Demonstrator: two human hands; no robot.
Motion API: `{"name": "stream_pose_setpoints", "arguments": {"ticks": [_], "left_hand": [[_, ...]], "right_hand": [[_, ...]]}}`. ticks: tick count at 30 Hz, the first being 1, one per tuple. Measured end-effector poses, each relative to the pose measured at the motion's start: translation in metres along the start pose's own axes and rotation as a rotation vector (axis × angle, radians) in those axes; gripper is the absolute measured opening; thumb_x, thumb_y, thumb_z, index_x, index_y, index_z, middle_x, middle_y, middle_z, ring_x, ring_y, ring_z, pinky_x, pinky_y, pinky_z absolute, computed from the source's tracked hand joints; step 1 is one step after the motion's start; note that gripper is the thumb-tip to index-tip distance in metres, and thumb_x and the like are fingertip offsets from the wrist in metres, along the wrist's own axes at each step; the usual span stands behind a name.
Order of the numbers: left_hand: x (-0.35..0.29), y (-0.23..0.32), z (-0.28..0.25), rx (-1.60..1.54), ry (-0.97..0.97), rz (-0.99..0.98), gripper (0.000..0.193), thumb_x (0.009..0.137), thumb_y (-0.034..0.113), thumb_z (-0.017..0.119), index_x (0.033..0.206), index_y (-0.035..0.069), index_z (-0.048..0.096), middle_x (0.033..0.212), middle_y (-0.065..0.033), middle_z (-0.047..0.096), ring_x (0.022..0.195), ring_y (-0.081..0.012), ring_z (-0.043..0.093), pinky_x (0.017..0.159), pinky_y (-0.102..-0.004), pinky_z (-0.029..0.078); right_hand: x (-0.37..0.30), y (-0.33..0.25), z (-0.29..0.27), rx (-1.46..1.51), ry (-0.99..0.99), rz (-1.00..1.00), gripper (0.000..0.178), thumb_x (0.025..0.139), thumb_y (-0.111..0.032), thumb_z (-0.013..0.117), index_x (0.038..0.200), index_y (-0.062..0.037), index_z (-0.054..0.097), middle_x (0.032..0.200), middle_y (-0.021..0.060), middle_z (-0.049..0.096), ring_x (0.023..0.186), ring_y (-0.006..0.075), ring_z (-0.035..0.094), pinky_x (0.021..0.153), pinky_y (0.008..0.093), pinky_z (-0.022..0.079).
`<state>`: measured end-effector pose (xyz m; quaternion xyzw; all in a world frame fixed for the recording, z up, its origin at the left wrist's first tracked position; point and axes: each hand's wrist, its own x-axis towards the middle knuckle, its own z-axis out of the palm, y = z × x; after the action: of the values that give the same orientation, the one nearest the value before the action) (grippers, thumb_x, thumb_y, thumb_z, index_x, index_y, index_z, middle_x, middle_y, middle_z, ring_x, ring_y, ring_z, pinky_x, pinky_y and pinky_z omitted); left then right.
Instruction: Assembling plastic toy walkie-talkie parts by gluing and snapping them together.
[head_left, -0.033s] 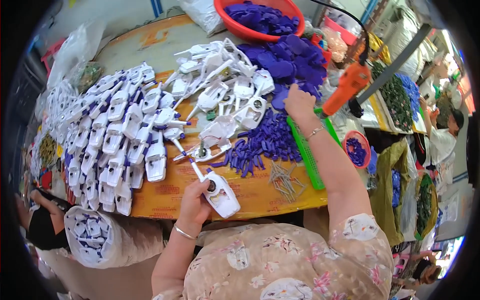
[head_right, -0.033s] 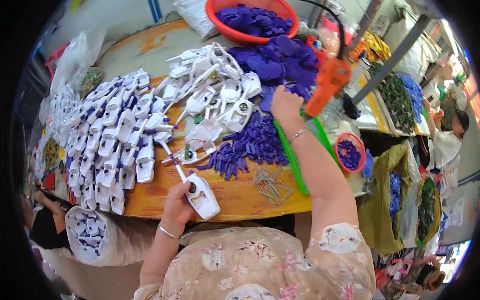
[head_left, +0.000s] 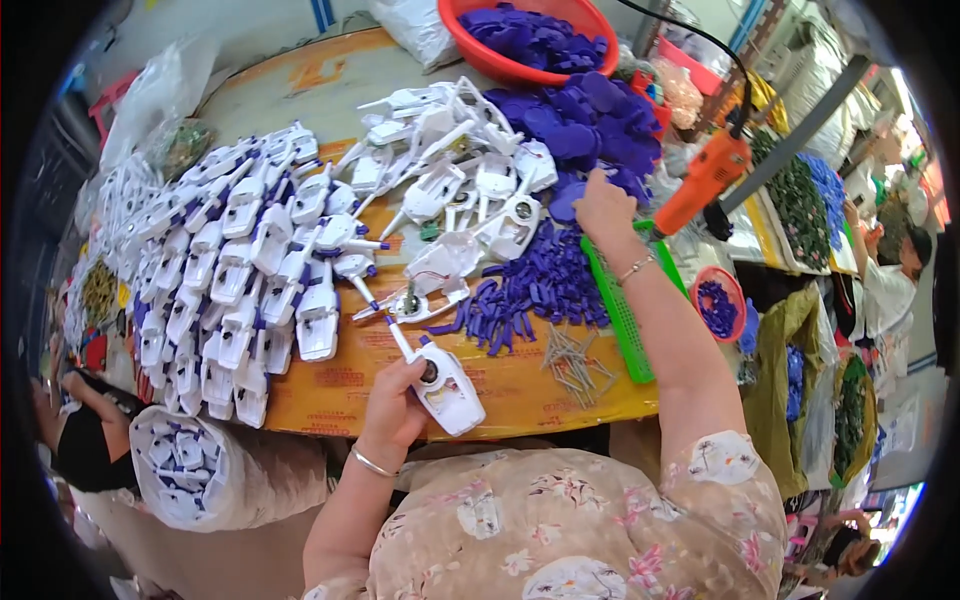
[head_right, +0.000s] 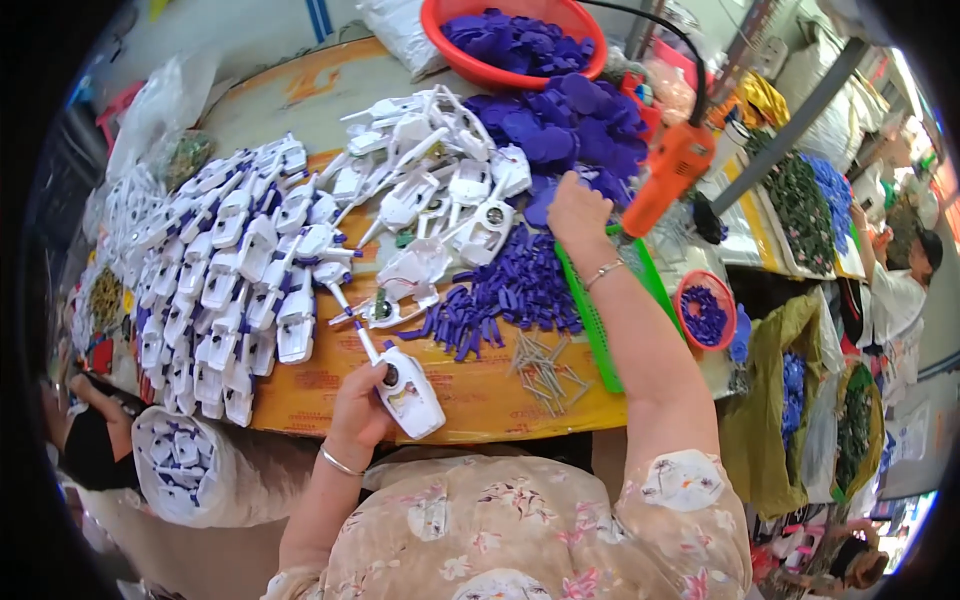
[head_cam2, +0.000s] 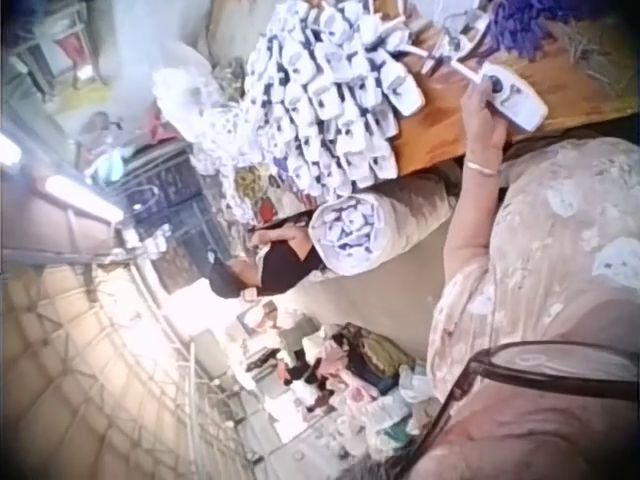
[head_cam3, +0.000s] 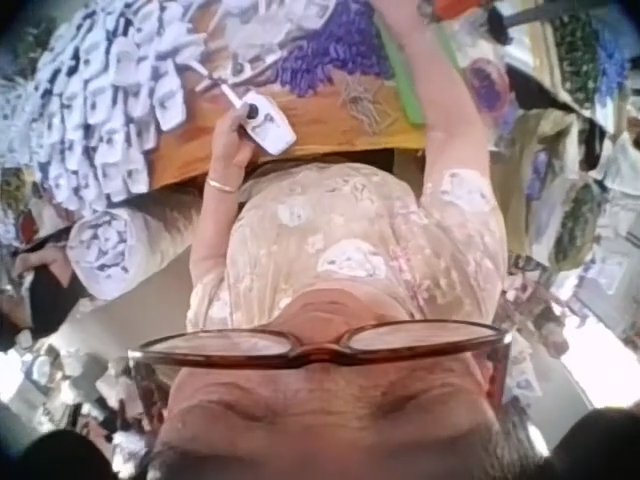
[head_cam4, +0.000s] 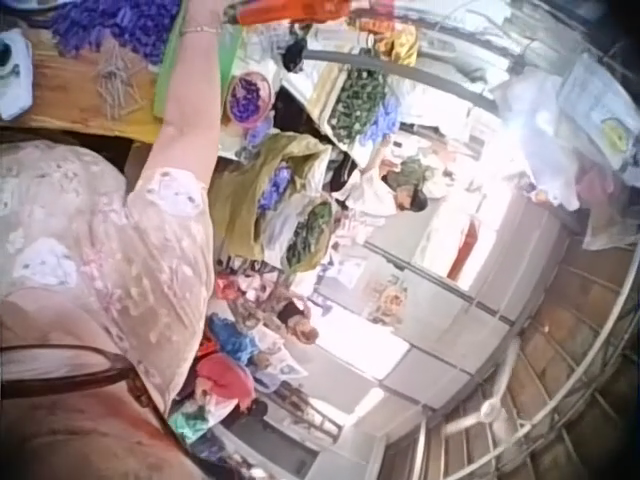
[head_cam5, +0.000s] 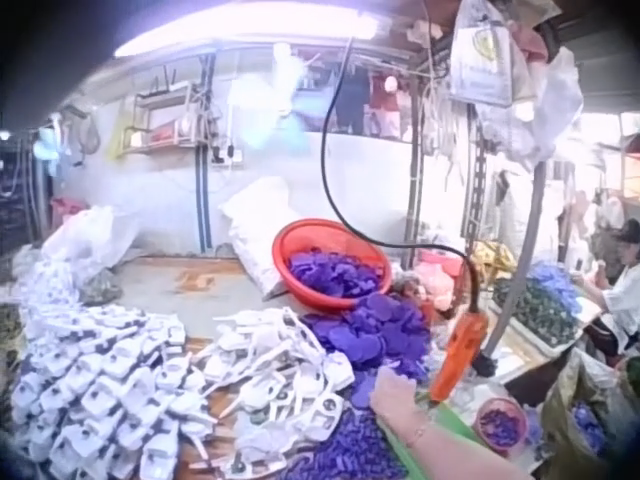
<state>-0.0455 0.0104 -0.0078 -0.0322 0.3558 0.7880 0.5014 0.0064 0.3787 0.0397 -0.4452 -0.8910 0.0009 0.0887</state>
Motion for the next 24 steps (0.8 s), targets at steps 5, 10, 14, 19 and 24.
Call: {"name": "stream_pose_setpoints", "arguments": {"ticks": [5,10,14,19,24], "left_hand": [[-0.002,0.002,0.009,0.001,0.048,0.042,0.023,0.087,0.009,0.054,0.105,-0.005,0.057,0.098,-0.0123,0.064,0.090,-0.0230,0.064,0.085,-0.0410,0.052],[-0.001,0.008,0.004,-0.081,0.063,0.130,0.023,0.093,0.011,0.047,0.109,-0.003,0.055,0.103,-0.0114,0.062,0.097,-0.0231,0.061,0.090,-0.0424,0.049],[-0.001,0.003,0.014,-0.051,-0.019,0.149,0.024,0.094,0.011,0.043,0.113,0.000,0.051,0.104,-0.0096,0.061,0.096,-0.0199,0.060,0.087,-0.0373,0.050],[-0.012,-0.008,0.031,-0.070,-0.098,0.171,0.030,0.097,0.014,0.039,0.125,0.005,0.045,0.118,-0.0103,0.055,0.107,-0.0202,0.057,0.093,-0.0375,0.047],[-0.019,-0.010,0.028,-0.084,-0.044,0.241,0.032,0.097,0.011,0.039,0.128,0.005,0.042,0.118,-0.0114,0.055,0.108,-0.0206,0.056,0.094,-0.0367,0.047]], "right_hand": [[-0.003,0.010,0.019,0.435,0.374,-0.138,0.036,0.075,-0.022,0.069,0.106,-0.0073,0.058,0.095,0.0136,0.064,0.089,0.0336,0.060,0.078,0.0456,0.046],[-0.092,-0.044,-0.060,1.084,-0.209,-0.637,0.016,0.082,-0.001,0.060,0.097,0.0014,0.064,0.084,0.0018,0.060,0.078,0.0085,0.053,0.069,0.0234,0.043],[-0.146,-0.073,-0.078,1.093,-0.893,-0.980,0.016,0.083,-0.008,0.063,0.097,0.0009,0.062,0.082,0.0057,0.059,0.077,0.0130,0.055,0.070,0.0282,0.045],[-0.169,-0.096,-0.049,0.913,-0.319,-0.916,0.024,0.079,-0.014,0.064,0.096,0.0014,0.059,0.088,0.0165,0.057,0.087,0.0342,0.055,0.076,0.0389,0.046],[-0.202,-0.094,-0.032,0.858,-0.080,-0.820,0.037,0.075,-0.019,0.070,0.103,0.0012,0.057,0.098,0.0210,0.055,0.088,0.0365,0.056,0.077,0.0393,0.047]]}}
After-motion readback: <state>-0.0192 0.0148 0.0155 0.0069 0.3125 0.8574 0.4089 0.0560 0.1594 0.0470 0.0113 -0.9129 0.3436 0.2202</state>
